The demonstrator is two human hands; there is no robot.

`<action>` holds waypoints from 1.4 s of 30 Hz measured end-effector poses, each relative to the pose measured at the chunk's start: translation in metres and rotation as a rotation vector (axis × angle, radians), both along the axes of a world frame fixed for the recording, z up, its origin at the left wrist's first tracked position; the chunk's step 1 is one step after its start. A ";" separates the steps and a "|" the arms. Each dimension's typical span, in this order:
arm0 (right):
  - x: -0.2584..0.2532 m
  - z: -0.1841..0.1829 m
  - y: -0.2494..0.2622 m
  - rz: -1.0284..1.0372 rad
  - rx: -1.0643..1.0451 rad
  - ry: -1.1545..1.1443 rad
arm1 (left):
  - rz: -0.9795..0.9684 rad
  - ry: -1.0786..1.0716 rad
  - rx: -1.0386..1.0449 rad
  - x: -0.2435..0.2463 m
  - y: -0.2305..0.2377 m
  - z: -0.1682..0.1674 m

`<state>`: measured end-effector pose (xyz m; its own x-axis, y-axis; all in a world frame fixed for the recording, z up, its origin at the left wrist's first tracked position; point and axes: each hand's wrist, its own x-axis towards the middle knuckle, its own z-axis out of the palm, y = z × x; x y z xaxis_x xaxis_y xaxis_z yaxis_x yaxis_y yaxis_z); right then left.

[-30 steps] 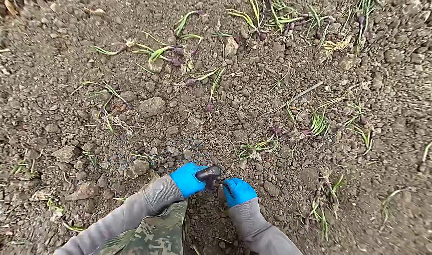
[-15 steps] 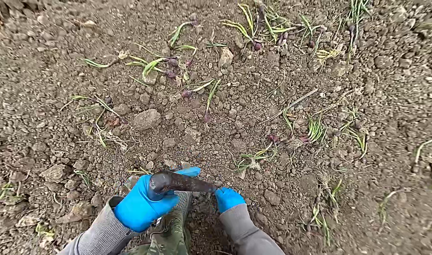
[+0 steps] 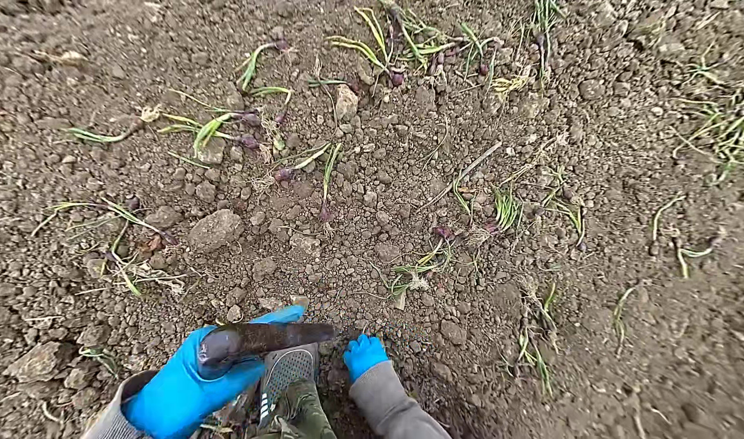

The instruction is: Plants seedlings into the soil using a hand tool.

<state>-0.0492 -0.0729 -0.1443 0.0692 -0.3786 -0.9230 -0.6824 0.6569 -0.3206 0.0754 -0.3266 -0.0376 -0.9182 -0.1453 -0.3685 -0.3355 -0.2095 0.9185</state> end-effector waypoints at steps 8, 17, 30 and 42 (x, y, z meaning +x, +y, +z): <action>-0.108 0.017 0.031 -0.465 -0.028 0.622 | -0.164 -0.277 -0.364 -0.039 0.033 -0.038; -0.068 0.019 0.048 -0.367 -0.564 0.563 | 0.385 -0.062 0.160 -0.020 -0.009 -0.012; -0.035 0.037 -0.019 -0.344 -0.493 0.437 | -0.106 -0.374 -0.238 -0.032 0.048 -0.064; -0.090 0.013 -0.080 -0.154 -0.648 0.520 | 0.151 -0.298 -0.433 -0.039 -0.004 -0.022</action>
<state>-0.1392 -0.1533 -0.1317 -0.4006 -0.8142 -0.4202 -0.7650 0.5496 -0.3356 0.0360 -0.3301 -0.0595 -0.7406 -0.4634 -0.4866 -0.5897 0.1011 0.8012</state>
